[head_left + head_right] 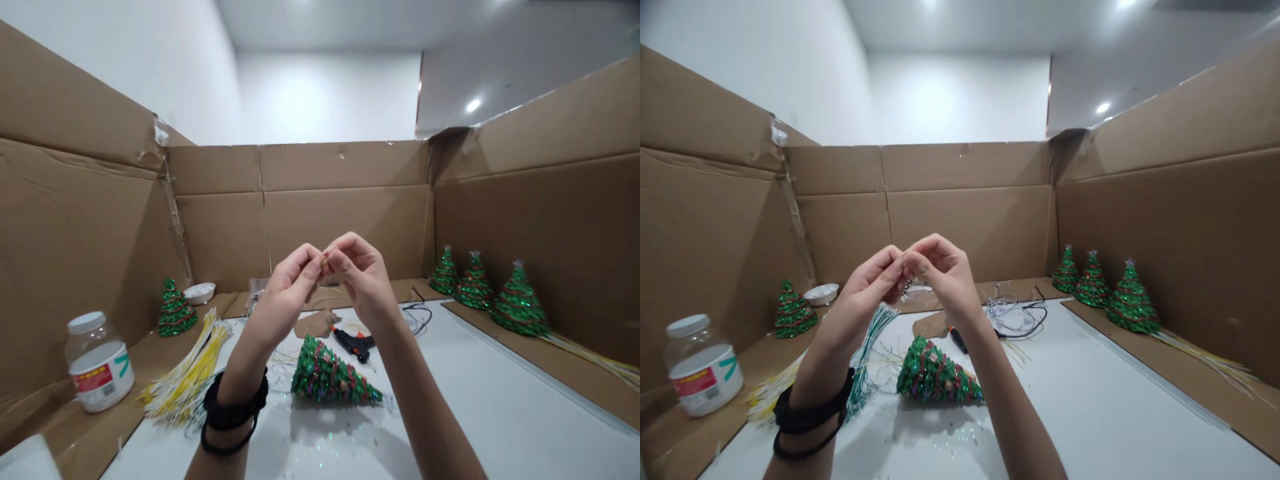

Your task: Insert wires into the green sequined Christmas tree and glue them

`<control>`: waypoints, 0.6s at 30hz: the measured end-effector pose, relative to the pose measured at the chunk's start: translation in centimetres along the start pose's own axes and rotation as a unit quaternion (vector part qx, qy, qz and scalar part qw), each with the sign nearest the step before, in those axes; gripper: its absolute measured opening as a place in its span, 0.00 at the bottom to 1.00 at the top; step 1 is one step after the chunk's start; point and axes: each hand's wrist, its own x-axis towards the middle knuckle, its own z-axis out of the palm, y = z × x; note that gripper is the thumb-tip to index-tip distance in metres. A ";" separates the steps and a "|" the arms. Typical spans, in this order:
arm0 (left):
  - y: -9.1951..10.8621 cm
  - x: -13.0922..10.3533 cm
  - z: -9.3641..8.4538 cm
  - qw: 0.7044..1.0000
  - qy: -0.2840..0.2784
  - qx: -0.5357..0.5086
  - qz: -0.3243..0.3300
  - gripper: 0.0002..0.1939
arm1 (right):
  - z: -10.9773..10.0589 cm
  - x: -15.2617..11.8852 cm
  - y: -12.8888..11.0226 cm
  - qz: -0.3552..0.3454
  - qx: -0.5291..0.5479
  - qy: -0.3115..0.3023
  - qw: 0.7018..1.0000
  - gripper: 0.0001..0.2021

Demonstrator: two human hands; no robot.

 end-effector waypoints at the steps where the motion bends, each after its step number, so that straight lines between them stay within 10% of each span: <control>1: 0.0 -0.1 -0.1 1.000 0.000 0.001 -0.009 0.13 | 0.0 0.0 0.0 0.002 -0.011 -0.007 1.000 0.09; 18: -0.1 -0.6 0.9 0.977 0.061 0.206 0.008 0.11 | -1.0 -0.1 -1.6 -0.038 -0.302 -0.024 0.952 0.11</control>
